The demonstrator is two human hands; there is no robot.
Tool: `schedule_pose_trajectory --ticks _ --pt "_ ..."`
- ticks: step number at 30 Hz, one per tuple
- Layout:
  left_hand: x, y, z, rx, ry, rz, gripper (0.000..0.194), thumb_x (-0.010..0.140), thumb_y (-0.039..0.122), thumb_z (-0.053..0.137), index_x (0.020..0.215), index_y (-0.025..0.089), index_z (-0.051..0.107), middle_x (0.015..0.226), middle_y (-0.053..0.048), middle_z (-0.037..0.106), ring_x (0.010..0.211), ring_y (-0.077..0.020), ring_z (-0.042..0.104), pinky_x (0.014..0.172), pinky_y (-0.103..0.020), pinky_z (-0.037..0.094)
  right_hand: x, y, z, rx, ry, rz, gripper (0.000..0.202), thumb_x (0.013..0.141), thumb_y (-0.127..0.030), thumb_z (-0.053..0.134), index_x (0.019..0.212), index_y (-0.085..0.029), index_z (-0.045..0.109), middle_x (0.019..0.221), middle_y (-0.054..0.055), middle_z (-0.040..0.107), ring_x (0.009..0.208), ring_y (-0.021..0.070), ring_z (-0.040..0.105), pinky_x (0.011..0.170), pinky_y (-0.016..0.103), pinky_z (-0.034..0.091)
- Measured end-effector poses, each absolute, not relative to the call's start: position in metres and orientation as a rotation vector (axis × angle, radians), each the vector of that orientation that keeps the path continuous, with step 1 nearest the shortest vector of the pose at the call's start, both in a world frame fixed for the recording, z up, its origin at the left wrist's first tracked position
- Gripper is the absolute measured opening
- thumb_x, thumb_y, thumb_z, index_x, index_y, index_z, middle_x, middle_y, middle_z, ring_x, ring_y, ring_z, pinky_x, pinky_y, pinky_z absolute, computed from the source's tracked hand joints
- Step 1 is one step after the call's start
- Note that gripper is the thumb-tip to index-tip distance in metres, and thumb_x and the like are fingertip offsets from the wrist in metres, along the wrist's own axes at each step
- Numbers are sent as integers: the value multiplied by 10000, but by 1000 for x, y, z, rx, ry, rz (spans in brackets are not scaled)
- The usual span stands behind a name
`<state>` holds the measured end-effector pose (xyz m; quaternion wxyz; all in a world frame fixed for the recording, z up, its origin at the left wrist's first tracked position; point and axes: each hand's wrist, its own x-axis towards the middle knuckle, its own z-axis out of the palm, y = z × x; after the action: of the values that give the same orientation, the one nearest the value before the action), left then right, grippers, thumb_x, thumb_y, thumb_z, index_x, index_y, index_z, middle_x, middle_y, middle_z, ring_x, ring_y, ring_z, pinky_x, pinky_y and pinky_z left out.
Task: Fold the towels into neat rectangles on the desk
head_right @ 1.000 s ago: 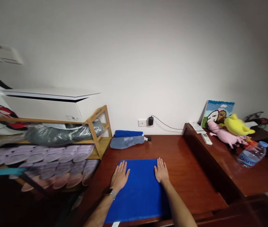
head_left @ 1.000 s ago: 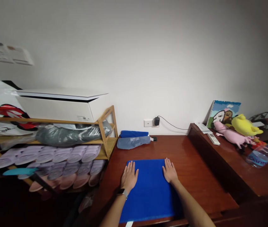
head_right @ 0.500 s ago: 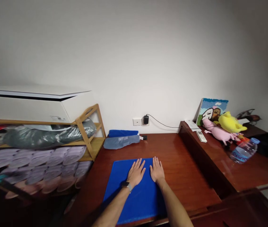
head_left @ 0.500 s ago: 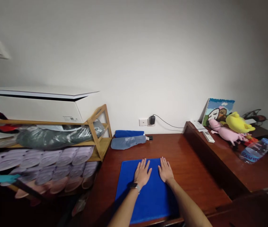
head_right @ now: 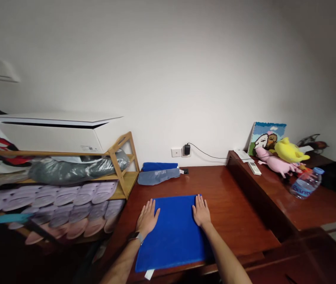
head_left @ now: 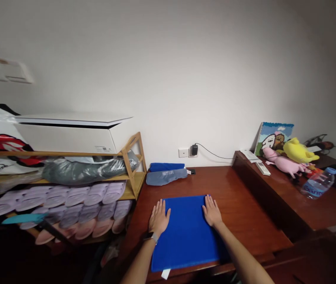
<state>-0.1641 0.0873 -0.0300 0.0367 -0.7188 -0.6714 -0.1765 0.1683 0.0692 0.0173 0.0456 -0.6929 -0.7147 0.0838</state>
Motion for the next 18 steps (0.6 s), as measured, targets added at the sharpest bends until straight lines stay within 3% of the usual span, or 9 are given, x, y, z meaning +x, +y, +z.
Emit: schedule_pose_trajectory --ticks 6,9,15,18 --pt "-166 87 -18 -2189 -1987 -586 715 1066 472 300 1630 80 499 1676 -210 533 1591 -360 466 1333 -593 331 168 56 7 -2071 -2215 300 718 1127 -468 184 1756 -122 213 1821 59 163 1699 200 160 1382 388 125" --pt "-125 78 -7 -2320 -1829 -631 673 1087 394 262 1631 69 491 1672 -210 538 1589 -349 469 1326 -587 349 168 57 9 -2042 -2211 289 710 1129 -458 186 1752 -120 228 1815 71 171 1698 210 170 1380 397 135" --pt "0 45 -1 -2656 -1521 -593 589 1114 428 323 1640 242 513 1682 -58 552 1568 -272 503 1309 -472 421 170 55 15 -1997 -2236 294 689 1126 -409 212 1744 -106 246 1811 85 163 1700 223 153 1379 418 143" --pt "-9 35 -8 -2650 -1583 -569 607 1113 473 334 1632 221 522 1675 -88 552 1560 -292 515 1295 -509 434 170 53 17 -1993 -2230 313 694 1128 -412 212 1746 -99 226 1814 84 155 1702 221 138 1380 414 136"
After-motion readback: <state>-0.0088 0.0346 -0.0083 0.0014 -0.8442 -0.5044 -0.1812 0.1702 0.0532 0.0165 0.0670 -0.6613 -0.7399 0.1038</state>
